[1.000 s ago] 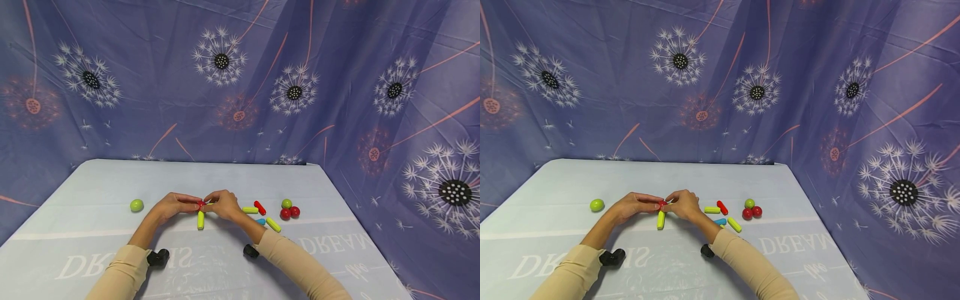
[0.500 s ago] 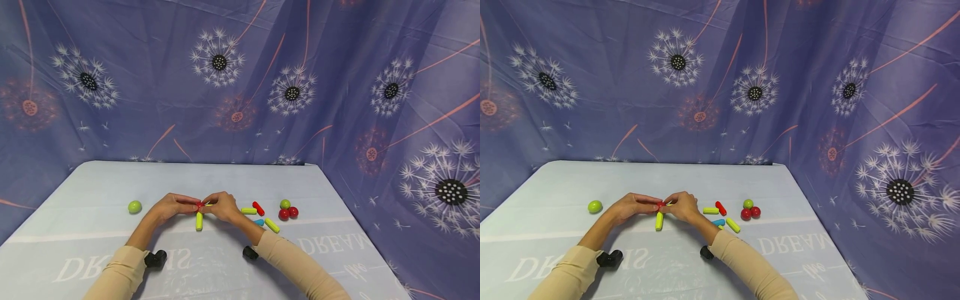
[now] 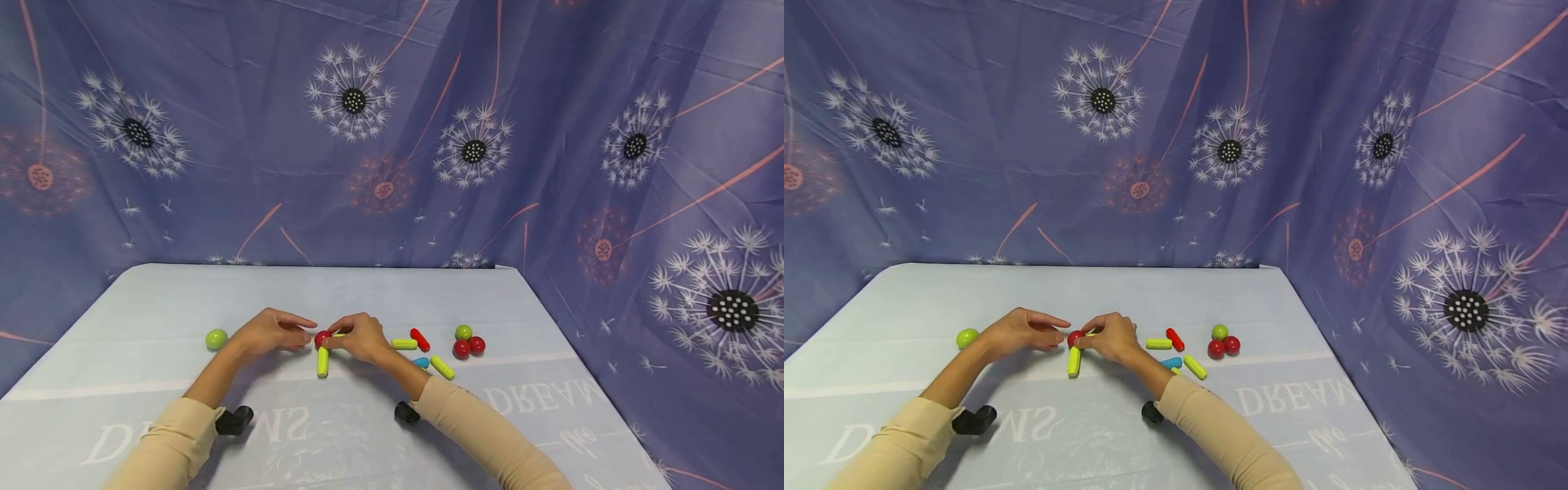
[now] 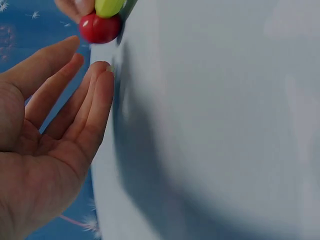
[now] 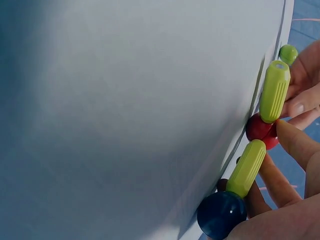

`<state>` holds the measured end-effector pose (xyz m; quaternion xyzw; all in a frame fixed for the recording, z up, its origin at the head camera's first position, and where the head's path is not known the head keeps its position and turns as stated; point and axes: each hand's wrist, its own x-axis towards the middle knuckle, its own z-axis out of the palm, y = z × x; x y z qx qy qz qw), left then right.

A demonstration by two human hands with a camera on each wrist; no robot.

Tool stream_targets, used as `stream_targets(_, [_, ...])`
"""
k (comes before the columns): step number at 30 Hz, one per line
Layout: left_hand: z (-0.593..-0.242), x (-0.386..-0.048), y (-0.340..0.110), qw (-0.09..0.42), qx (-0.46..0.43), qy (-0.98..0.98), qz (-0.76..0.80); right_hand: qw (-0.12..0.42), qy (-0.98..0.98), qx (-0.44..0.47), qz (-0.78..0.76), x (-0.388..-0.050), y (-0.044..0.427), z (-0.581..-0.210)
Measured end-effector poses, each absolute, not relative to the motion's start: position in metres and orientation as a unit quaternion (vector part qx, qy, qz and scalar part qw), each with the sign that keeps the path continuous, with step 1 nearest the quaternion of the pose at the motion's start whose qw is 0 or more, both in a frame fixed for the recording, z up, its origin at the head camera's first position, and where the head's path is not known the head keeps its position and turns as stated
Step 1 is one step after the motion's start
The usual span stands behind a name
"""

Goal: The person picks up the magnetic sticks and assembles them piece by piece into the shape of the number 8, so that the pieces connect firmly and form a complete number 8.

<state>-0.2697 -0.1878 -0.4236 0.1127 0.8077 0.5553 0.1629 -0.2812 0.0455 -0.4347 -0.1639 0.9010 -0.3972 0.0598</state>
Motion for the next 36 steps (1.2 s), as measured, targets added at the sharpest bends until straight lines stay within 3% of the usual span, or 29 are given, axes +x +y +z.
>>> stream_targets(13, [-0.384,-0.260,-0.248,0.113,0.083,0.872,0.469,0.068,0.902,-0.158,-0.395,-0.280,0.046,-0.432])
stream_targets(25, [-0.380,-0.249,-0.304,0.047,0.035,0.931,0.361,0.070,0.901,-0.162,-0.396,-0.282,0.045,-0.433])
stream_targets(36, [-0.391,-0.244,-0.329,0.103,0.032,0.925,0.363,0.075,0.899,-0.156,-0.402,-0.282,0.046,-0.432])
